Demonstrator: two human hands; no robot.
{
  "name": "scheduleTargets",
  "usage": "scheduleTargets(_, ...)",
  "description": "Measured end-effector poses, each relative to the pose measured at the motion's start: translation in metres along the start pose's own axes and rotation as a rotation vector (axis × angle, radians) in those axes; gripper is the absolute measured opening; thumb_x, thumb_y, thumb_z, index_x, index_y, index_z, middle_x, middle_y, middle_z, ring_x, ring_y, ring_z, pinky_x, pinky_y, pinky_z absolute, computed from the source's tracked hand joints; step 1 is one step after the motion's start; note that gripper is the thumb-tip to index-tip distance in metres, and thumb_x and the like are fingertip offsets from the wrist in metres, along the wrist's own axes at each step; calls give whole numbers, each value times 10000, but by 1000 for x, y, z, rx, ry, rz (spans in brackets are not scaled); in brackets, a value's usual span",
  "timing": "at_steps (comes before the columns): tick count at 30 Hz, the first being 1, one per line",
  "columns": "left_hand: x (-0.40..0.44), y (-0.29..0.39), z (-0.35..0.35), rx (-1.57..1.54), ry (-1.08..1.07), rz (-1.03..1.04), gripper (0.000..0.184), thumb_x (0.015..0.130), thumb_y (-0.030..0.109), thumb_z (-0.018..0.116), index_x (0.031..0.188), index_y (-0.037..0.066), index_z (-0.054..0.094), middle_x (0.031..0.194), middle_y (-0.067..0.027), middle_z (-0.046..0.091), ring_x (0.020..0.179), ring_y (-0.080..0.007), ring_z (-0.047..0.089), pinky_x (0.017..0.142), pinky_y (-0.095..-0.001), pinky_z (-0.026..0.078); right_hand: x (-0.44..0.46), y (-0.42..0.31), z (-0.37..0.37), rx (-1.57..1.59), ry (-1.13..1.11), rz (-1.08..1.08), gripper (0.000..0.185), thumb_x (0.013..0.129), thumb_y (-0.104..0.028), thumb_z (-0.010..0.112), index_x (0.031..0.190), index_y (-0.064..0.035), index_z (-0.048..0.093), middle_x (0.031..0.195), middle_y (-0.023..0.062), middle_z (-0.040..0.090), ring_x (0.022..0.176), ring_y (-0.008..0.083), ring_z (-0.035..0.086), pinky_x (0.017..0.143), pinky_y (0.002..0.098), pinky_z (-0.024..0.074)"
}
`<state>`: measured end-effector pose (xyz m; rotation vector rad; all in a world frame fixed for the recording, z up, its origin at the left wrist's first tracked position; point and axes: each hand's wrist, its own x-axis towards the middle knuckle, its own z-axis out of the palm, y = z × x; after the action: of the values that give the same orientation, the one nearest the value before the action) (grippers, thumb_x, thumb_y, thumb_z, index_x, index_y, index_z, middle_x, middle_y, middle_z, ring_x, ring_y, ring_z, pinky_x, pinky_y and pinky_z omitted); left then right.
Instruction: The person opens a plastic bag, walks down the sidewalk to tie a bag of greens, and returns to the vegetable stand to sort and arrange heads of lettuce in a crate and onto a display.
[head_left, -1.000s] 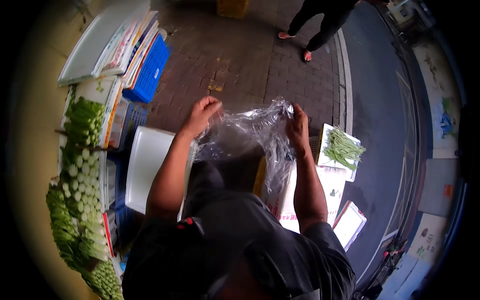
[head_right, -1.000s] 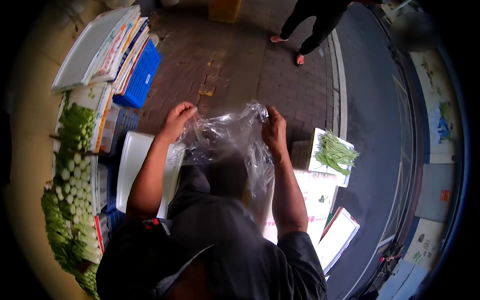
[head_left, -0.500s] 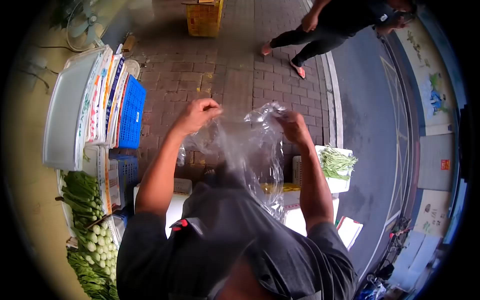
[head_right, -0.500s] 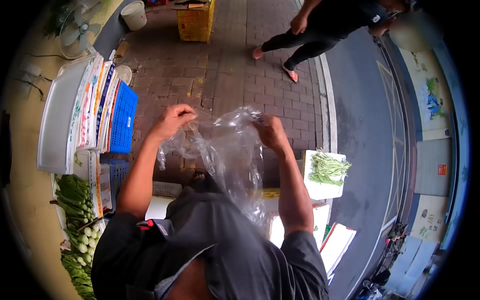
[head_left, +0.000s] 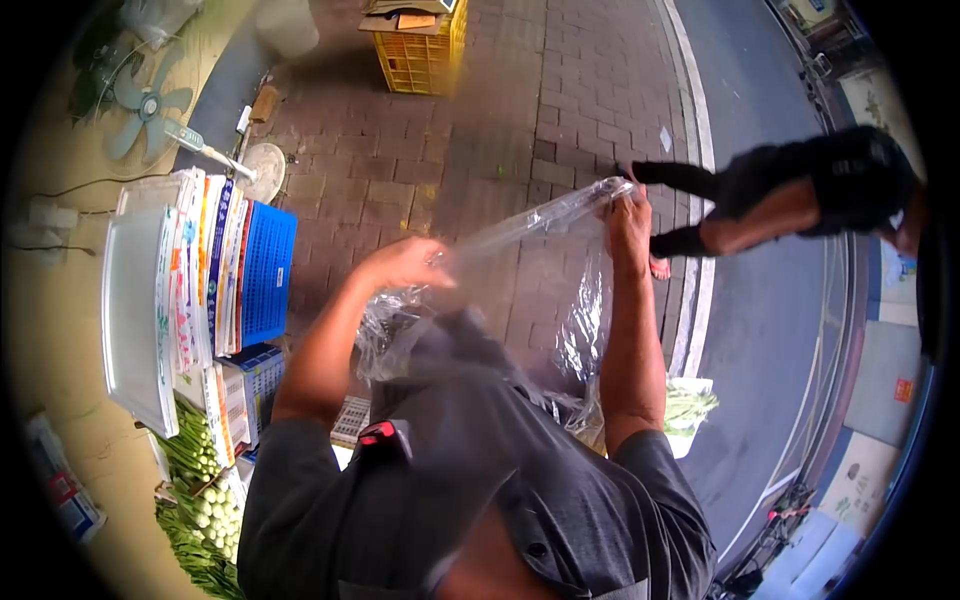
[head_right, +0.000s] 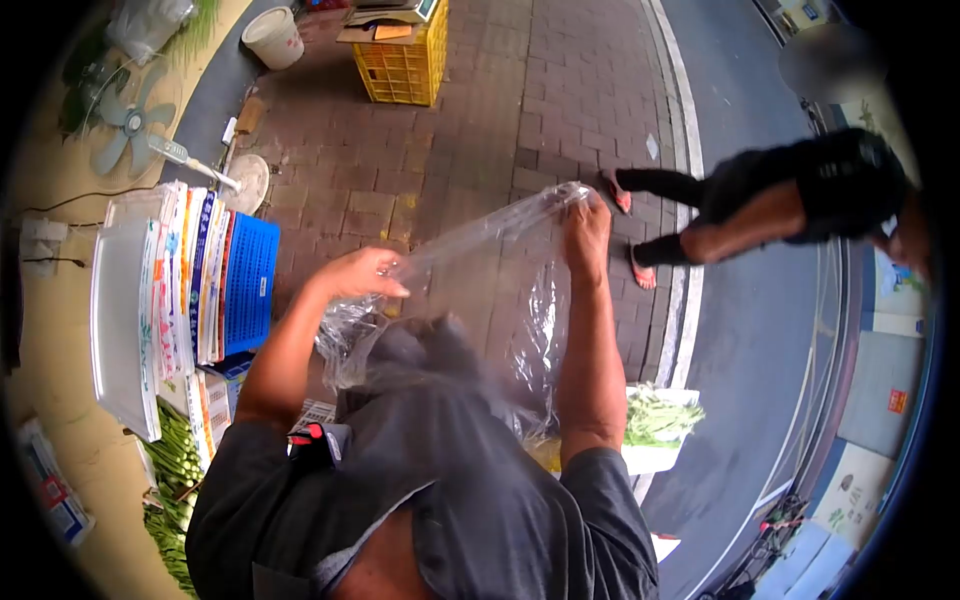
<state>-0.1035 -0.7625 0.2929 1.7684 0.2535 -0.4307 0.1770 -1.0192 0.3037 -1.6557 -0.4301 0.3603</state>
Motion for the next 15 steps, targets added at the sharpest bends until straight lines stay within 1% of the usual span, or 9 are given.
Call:
scheduleTargets(1, 9, -6, -16, 5, 27, -37, 531, 798, 295, 824, 1176, -19, 621, 1011, -54, 667, 948, -123, 594, 818, -297, 488, 19, -4, -1, -64, 23, -8, 219, 983, -142, 453, 919, -21, 624, 774, -3, 557, 695, 96, 516, 620, 265, 425)
scheduleTargets(4, 42, -20, -63, -60, 95, -116, 470, 828, 247, 788, 1171, -28, 620, 964, -46, 671, 898, -104, 601, 798, -277, 492, 88, 27, -17, 158, -57, 115, 199, 978, -160, 492, 960, -21, 633, 815, 7, 579, 718, 99, 519, 633, 268, 425)
scheduleTargets(6, 78, -34, -96, -23, 142, -129, 452, 840, 227, 775, 1172, -36, 618, 945, -38, 675, 879, -97, 603, 790, -266, 494, 115, 8, -20, -12, 10, 123, 210, 968, -202, 562, 1039, -11, 615, 868, 38, 612, 781, 112, 562, 675, 258, 437)
scheduleTargets(8, 119, -20, -127, -162, 110, -91, 409, 864, 177, 743, 1186, -39, 613, 955, -43, 680, 872, -93, 605, 781, -256, 497, 159, 20, -32, 16, -45, 82, 224, 960, -189, 579, 1080, -2, 609, 890, 32, 615, 807, 112, 573, 687, 260, 448)
scheduleTargets(9, 144, -21, -142, -195, 83, -71, 398, 869, 166, 737, 1189, -35, 612, 963, -44, 682, 873, -93, 606, 782, -257, 498, 179, 30, -38, 94, -3, 144, 207, 937, -139, 584, 1083, 5, 612, 918, 23, 619, 822, 113, 575, 698, 266, 457)
scheduleTargets(10, 165, -16, -155, -231, 51, -52, 388, 874, 155, 730, 1193, -32, 611, 970, -45, 683, 874, -93, 607, 784, -258, 500, 195, 39, -46, 53, -4, 175, 214, 916, -109, 576, 1089, 12, 607, 978, 29, 633, 846, 123, 584, 712, 266, 465)
scheduleTargets(12, 205, -3, -181, -264, -27, -93, 411, 891, 187, 728, 1218, -23, 594, 994, -38, 678, 876, -97, 609, 804, -265, 505, 222, 66, -65, -107, 123, 175, 211, 912, -110, 560, 1083, 1, 614, 1004, 54, 662, 894, 132, 606, 725, 272, 479)
scheduleTargets(14, 240, 6, -191, -309, -134, -116, 446, 896, 225, 732, 1237, -18, 581, 1001, -32, 671, 884, -99, 607, 817, -269, 506, 249, 81, -117, -509, -308, 273, 273, 907, -105, 541, 1154, -4, 597, 1020, 93, 688, 932, 149, 635, 746, 288, 496)
scheduleTargets(15, 257, -16, -190, -427, -232, -2, 482, 904, 263, 728, 1277, 6, 565, 1005, -20, 654, 896, -93, 593, 824, -267, 501, 249, 83, -132, -467, -351, 408, 303, 911, -122, 560, 1191, -7, 580, 1020, 110, 696, 936, 171, 654, 754, 300, 504)
